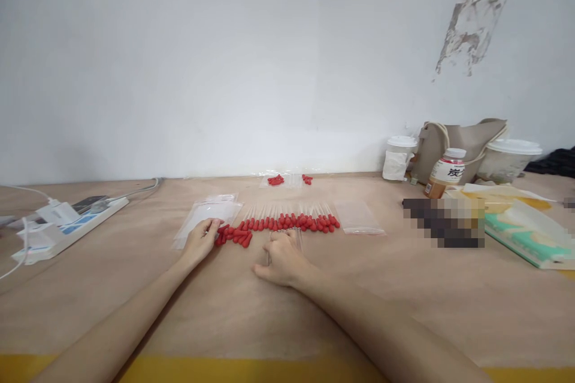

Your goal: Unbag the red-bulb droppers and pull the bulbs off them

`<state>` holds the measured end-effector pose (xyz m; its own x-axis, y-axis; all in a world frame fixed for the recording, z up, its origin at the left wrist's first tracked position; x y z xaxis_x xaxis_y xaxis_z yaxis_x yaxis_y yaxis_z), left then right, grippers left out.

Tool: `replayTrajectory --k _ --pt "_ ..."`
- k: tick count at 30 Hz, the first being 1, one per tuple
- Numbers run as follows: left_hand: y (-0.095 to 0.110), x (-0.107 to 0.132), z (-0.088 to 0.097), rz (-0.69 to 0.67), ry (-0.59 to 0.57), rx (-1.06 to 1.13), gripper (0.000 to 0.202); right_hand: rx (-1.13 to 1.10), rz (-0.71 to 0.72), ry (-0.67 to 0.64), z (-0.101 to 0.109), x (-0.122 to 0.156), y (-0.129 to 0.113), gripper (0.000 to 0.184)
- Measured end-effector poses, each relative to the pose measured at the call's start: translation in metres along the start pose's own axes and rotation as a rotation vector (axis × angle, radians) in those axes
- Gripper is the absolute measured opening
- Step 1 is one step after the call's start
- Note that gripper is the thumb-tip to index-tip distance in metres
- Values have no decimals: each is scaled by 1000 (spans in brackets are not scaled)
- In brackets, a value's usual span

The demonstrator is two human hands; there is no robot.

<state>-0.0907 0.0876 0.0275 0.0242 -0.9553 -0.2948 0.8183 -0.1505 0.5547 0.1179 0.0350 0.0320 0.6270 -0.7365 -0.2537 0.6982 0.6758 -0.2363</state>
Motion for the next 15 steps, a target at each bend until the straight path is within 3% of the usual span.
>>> replayTrajectory --k 5,11,15 --pt "9 0 11 26 46 -55 37 -31 -20 54 16 -1 3 27" --pt "21 -34 -3 219 -214 -307 24 -31 -18 233 43 20 32 22" --pt "19 -62 -18 282 -270 -300 21 -22 -85 355 51 45 67 26"
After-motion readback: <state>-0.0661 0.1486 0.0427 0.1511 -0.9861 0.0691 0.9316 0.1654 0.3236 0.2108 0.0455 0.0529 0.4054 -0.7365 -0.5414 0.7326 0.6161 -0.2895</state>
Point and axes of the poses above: each hand's wrist, its own x-axis away from the middle knuckle, its own z-axis out of the back of the hand, y = z × x, the point moved 8 cm from there along -x, towards the middle knuckle, and after that the axes turned 12 degrees about -y, right-handed, at the moved point
